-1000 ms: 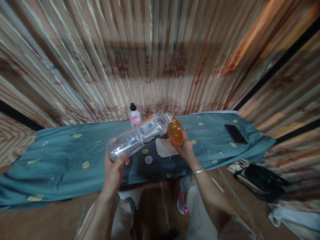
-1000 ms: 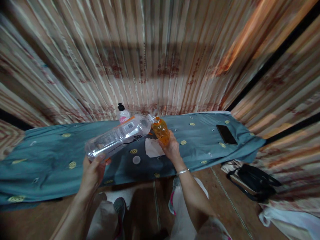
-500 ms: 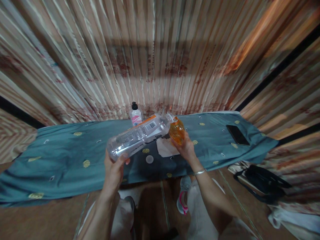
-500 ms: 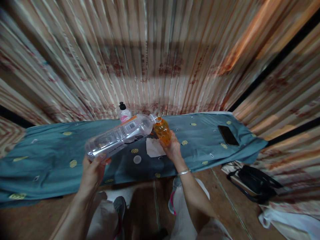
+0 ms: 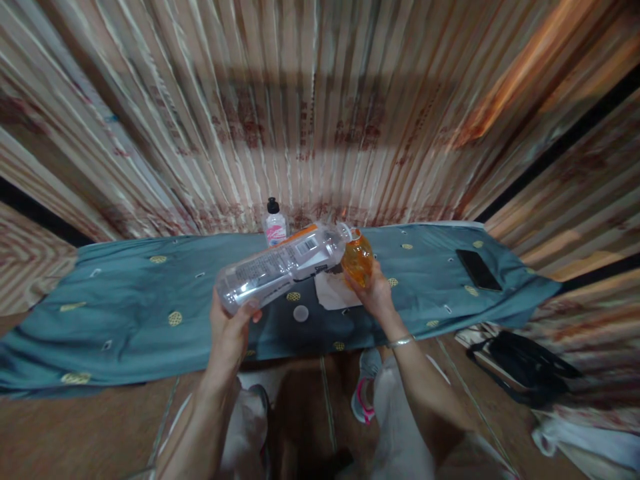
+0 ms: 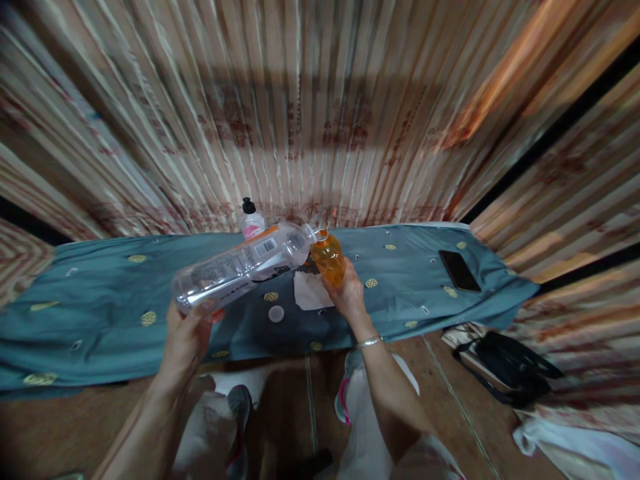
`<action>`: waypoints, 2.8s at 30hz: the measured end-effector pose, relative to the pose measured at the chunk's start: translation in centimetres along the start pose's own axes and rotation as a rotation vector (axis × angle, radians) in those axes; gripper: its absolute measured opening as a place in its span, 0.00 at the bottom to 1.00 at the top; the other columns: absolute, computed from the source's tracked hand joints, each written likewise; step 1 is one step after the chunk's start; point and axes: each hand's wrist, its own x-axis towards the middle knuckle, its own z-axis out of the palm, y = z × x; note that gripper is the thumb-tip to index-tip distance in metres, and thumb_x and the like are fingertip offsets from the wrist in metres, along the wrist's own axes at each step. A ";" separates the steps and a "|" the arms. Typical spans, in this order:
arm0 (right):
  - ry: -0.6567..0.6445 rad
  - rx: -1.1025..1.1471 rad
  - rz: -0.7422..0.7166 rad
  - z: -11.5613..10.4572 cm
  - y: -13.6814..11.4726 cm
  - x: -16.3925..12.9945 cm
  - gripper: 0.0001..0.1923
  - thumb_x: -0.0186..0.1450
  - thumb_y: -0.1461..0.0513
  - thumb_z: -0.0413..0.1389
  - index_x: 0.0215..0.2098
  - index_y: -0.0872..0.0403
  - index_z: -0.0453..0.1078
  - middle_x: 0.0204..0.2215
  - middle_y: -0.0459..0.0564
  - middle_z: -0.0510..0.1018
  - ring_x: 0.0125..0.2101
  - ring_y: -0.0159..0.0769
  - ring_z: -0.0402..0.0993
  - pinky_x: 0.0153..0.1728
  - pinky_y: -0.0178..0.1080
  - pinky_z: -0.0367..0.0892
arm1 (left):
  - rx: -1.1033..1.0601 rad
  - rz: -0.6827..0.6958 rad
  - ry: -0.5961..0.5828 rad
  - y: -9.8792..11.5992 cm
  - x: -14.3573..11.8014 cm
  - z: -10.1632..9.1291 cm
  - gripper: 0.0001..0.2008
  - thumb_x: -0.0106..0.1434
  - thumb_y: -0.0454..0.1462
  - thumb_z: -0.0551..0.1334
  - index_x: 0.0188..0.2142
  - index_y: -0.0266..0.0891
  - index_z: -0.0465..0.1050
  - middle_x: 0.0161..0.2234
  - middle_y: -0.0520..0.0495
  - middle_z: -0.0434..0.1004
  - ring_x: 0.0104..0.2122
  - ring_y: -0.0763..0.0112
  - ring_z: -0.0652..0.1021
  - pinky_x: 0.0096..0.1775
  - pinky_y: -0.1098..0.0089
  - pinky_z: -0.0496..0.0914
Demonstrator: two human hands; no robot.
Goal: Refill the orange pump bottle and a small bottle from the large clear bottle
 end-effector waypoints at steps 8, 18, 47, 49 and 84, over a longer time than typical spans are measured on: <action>-0.001 -0.056 0.054 -0.3 -0.6 0.0 0.34 0.63 0.49 0.63 0.62 0.56 0.65 0.52 0.65 0.84 0.50 0.56 0.84 0.51 0.57 0.79 | 0.013 0.003 -0.003 -0.3 0.2 0.2 0.30 0.40 0.41 0.79 0.43 0.42 0.75 0.34 0.51 0.76 0.25 0.75 0.72 0.22 0.77 0.64; -0.016 -0.101 0.084 -0.7 -0.9 0.1 0.38 0.63 0.46 0.64 0.64 0.58 0.65 0.52 0.66 0.84 0.51 0.55 0.84 0.52 0.52 0.80 | 0.006 -0.002 -0.021 -0.2 0.1 0.6 0.30 0.39 0.40 0.78 0.43 0.44 0.75 0.34 0.53 0.74 0.26 0.74 0.72 0.21 0.76 0.64; -0.035 -0.157 0.090 -0.7 -0.5 0.3 0.41 0.64 0.43 0.63 0.65 0.57 0.61 0.51 0.65 0.84 0.49 0.56 0.85 0.50 0.52 0.79 | 0.061 0.173 -0.077 -0.4 0.2 0.5 0.36 0.40 0.46 0.80 0.50 0.43 0.75 0.32 0.52 0.77 0.19 0.76 0.68 0.17 0.75 0.61; -0.021 -0.160 0.081 -0.6 -0.4 0.3 0.40 0.64 0.43 0.63 0.65 0.57 0.62 0.51 0.65 0.84 0.48 0.56 0.85 0.49 0.52 0.79 | 0.069 0.192 -0.080 -0.4 0.2 0.4 0.37 0.40 0.47 0.81 0.50 0.42 0.76 0.32 0.51 0.77 0.19 0.76 0.67 0.16 0.75 0.60; -0.005 -0.127 0.075 -0.7 -0.9 0.2 0.40 0.64 0.43 0.63 0.65 0.58 0.63 0.51 0.65 0.84 0.49 0.55 0.85 0.49 0.51 0.79 | 0.090 0.208 -0.093 -1.1 0.3 0.3 0.39 0.44 0.51 0.80 0.53 0.40 0.74 0.29 0.52 0.75 0.18 0.76 0.66 0.15 0.75 0.57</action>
